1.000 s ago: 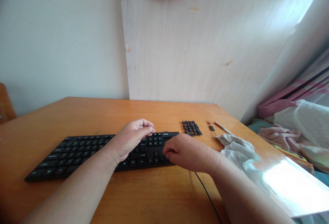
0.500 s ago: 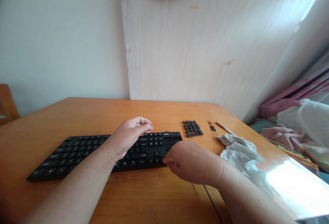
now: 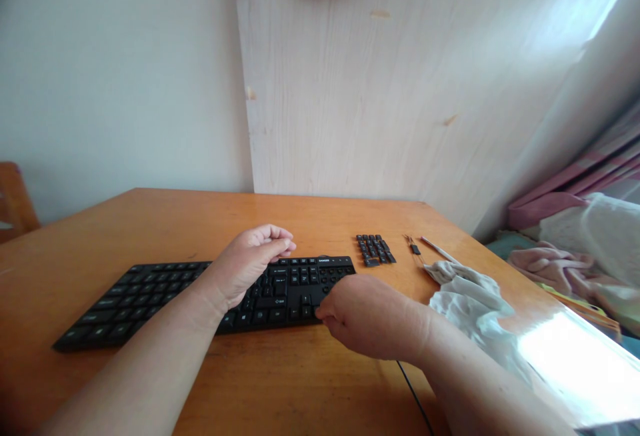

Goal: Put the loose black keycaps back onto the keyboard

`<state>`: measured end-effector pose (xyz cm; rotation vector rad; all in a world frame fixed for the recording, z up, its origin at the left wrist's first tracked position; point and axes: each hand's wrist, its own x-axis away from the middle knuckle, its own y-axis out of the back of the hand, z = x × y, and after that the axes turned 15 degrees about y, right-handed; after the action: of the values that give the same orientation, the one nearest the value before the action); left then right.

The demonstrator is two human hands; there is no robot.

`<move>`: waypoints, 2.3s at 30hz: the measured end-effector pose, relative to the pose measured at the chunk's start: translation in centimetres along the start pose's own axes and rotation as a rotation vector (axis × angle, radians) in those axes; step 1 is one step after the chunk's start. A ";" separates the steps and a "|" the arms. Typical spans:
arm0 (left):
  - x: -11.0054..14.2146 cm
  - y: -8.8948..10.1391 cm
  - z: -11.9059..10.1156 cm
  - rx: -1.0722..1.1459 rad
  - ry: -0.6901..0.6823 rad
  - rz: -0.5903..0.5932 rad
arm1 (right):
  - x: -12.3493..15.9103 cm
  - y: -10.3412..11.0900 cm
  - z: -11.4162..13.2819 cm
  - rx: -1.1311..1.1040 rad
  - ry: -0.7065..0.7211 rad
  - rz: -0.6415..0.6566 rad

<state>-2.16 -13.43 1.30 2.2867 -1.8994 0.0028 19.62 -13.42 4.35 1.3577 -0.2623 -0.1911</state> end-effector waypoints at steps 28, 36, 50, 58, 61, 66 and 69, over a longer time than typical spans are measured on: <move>-0.1 0.0 0.2 0.002 -0.031 0.009 | -1.5 -1.1 1.3 -0.067 0.072 -0.168; -0.2 0.1 0.3 -0.056 -0.059 -0.027 | -1.2 -0.7 0.3 -0.027 0.000 -0.146; -0.3 0.4 0.2 -0.062 -0.051 -0.037 | -1.0 -0.7 -0.2 -0.045 -0.017 -0.119; -0.6 0.6 0.6 -0.148 -0.080 -0.079 | -1.2 -0.1 -1.1 0.026 -0.123 -0.165; -1.0 0.7 1.0 -0.234 -0.108 -0.129 | -1.6 -0.2 -1.8 0.106 -0.214 -0.184; -1.2 0.9 1.2 -0.305 -0.125 -0.173 | -1.9 -0.8 -2.1 0.132 -0.196 -0.109; -1.2 0.9 1.1 -0.352 -0.132 -0.193 | -1.9 -1.0 -2.1 0.128 -0.173 -0.096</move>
<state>-3.41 -12.52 0.18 2.2553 -1.5718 -0.4780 18.47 -11.17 2.79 1.4843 -0.3595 -0.3779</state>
